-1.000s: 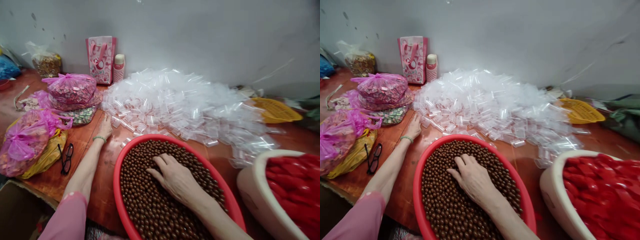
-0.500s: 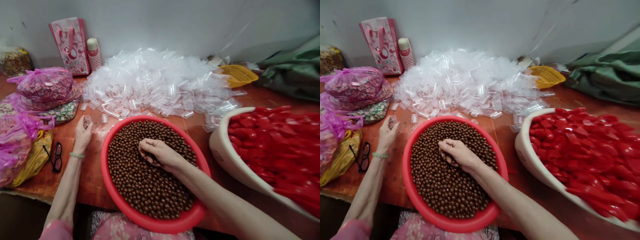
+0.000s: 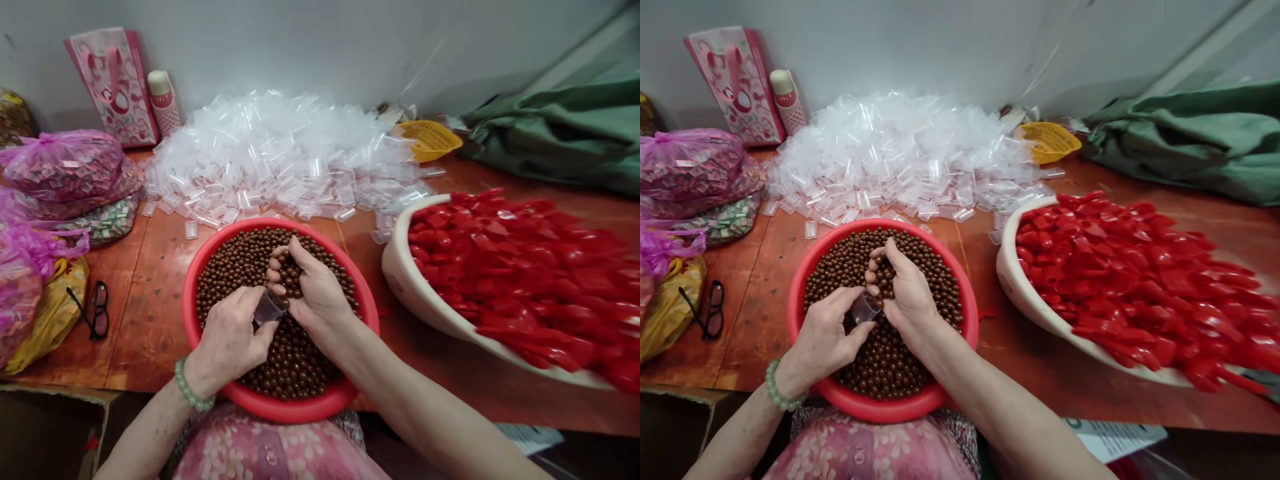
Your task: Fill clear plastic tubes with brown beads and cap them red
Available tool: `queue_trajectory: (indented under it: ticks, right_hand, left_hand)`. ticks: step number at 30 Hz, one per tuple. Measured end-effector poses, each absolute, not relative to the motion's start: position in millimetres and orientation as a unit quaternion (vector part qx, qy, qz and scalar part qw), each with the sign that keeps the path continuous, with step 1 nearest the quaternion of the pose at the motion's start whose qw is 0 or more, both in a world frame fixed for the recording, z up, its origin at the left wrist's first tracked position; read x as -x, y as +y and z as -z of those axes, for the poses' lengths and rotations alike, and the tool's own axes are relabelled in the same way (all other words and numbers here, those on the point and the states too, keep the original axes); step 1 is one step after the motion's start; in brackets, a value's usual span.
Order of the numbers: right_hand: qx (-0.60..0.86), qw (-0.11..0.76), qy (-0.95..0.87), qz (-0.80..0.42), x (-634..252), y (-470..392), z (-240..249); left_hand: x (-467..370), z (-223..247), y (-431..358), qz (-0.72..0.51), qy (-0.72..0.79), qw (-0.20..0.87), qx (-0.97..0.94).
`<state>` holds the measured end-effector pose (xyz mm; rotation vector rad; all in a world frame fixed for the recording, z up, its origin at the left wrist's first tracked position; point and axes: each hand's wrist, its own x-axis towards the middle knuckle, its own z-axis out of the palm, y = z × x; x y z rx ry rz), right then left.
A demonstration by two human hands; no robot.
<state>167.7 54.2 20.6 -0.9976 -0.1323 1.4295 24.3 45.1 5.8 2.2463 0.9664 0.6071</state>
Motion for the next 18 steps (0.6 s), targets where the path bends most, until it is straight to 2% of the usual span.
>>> queue_trajectory:
  ticks: [18]
  right_hand:
    - [0.441, 0.707, -0.155, -0.532, -152, 39, -14]
  left_hand:
    - [-22, 12, 44, -0.247, 0.381, 0.314, -0.834]
